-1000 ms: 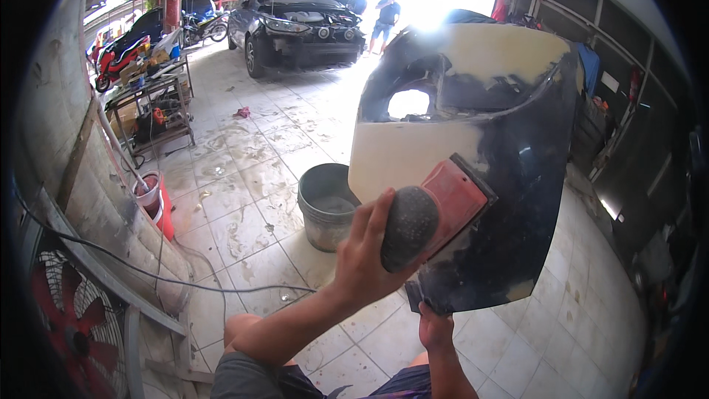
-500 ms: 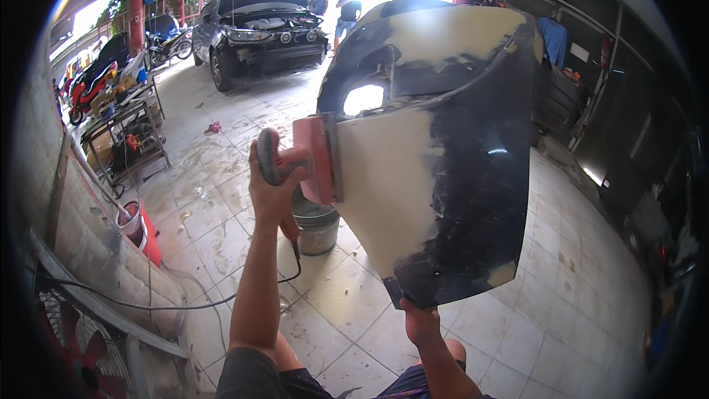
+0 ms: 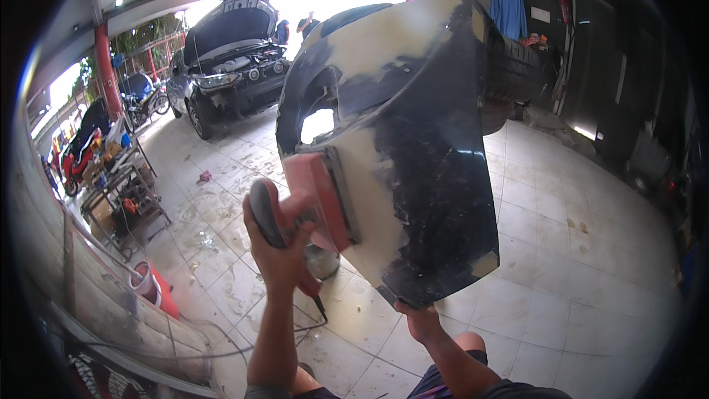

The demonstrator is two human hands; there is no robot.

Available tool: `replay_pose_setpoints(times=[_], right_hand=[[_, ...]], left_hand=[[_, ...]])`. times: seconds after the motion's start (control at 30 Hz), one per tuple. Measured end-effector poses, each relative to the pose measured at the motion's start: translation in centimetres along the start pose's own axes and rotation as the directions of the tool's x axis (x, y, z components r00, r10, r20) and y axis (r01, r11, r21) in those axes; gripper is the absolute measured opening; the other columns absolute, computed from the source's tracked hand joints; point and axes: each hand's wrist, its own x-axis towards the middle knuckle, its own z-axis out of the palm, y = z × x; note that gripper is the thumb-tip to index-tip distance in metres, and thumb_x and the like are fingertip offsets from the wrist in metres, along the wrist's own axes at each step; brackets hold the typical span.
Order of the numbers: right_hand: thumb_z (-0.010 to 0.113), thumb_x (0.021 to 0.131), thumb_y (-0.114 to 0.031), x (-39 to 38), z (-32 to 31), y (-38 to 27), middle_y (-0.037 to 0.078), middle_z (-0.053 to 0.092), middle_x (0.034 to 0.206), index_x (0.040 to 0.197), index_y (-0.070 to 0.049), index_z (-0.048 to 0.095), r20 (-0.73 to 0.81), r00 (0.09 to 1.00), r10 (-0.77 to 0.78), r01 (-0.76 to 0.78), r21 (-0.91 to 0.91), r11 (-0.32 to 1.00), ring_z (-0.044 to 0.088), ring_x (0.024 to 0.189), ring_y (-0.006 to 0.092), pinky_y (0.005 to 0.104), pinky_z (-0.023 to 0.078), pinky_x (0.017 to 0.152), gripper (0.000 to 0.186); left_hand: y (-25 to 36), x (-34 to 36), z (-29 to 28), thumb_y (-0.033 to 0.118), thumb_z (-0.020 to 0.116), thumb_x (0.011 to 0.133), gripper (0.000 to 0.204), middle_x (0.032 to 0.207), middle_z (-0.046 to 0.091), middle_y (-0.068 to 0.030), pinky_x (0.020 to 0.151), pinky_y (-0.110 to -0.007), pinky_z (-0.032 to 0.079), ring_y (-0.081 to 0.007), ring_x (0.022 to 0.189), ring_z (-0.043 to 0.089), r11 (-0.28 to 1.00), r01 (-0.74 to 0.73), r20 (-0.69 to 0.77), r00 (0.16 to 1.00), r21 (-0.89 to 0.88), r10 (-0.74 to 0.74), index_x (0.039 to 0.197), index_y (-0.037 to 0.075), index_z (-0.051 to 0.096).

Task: The person sands a detached car bumper using a handheld electric sander, moving it across the surface to smooth the filler. The person then stops, walks to a workbench, and adjusts the sander's sandpaper pad.

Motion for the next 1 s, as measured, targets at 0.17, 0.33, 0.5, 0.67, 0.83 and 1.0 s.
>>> replay_pose_setpoints(times=[0.17,0.33,0.5,0.67,0.83,1.0], right_hand=[[0.088,0.086,-0.005,0.4,0.7,-0.2,0.005,0.073,0.120,0.128,-0.001,0.068,0.001,1.000,-0.022,0.022,-0.085,0.996,0.066,0.110,0.0170,0.0329,0.051,0.102,0.047],[0.087,0.089,-0.015,0.0,0.4,-1.3,0.007,0.074,0.118,0.128,-0.001,0.070,0.032,0.982,-0.186,0.186,-0.332,0.925,0.066,0.108,0.0178,0.0332,0.052,0.098,0.045],[0.086,0.092,-0.019,-0.4,1.8,-1.2,0.007,0.075,0.119,0.126,-0.002,0.072,0.143,0.980,-0.138,0.164,-0.193,0.967,0.065,0.108,0.0156,0.0318,0.051,0.098,0.040],[0.083,0.095,-0.020,-0.2,2.7,-0.5,0.004,0.077,0.107,0.116,-0.002,0.075,0.162,0.987,-0.020,0.049,-0.182,0.982,0.065,0.098,0.0114,0.0304,0.052,0.090,0.029],[0.083,0.094,-0.021,0.0,1.2,-0.6,0.003,0.077,0.097,0.109,-0.002,0.077,0.087,0.996,0.029,-0.012,-0.192,0.981,0.066,0.091,0.0119,0.0305,0.053,0.085,0.025],[0.084,0.094,-0.025,0.7,-0.9,0.3,0.007,0.078,0.095,0.107,-0.001,0.077,0.031,0.999,0.006,0.004,-0.311,0.950,0.067,0.089,0.0136,0.0311,0.054,0.084,0.028]], left_hand=[[3.8,-6.6,1.0,0.012,0.097,0.073,0.121,0.161,0.045,-0.0194,0.121,-0.043,0.041,-0.0319,0.147,0.048,0.970,-0.154,0.111,0.985,0.187,0.135,0.168,0.002,0.022],[4.6,-6.2,1.9,0.021,0.100,0.073,0.123,0.158,0.047,-0.0223,0.120,-0.045,0.040,-0.0341,0.147,0.046,0.972,-0.210,0.139,0.971,0.107,0.195,0.167,0.002,0.024],[7.7,1.9,3.2,0.004,0.087,0.085,0.101,0.158,0.051,-0.0216,0.113,-0.039,0.049,-0.0294,0.138,0.058,0.937,-0.320,0.097,0.946,0.139,0.308,0.166,0.000,0.026],[9.8,5.4,3.3,0.009,0.088,0.086,0.092,0.139,0.060,-0.0125,0.074,-0.024,0.057,-0.0142,0.103,0.066,0.993,-0.107,0.076,0.992,0.052,0.103,0.163,0.003,0.037],[5.1,-1.3,2.6,0.025,0.092,0.084,0.100,0.155,0.046,-0.0157,0.102,-0.036,0.046,-0.0230,0.131,0.052,0.987,-0.149,0.181,0.974,0.053,0.138,0.164,0.002,0.036],[1.4,-9.5,2.3,0.032,0.093,0.083,0.106,0.169,0.033,-0.0192,0.128,-0.047,0.027,-0.0330,0.157,0.033,0.957,-0.208,0.110,0.976,0.200,0.189,0.164,-0.001,0.035]])
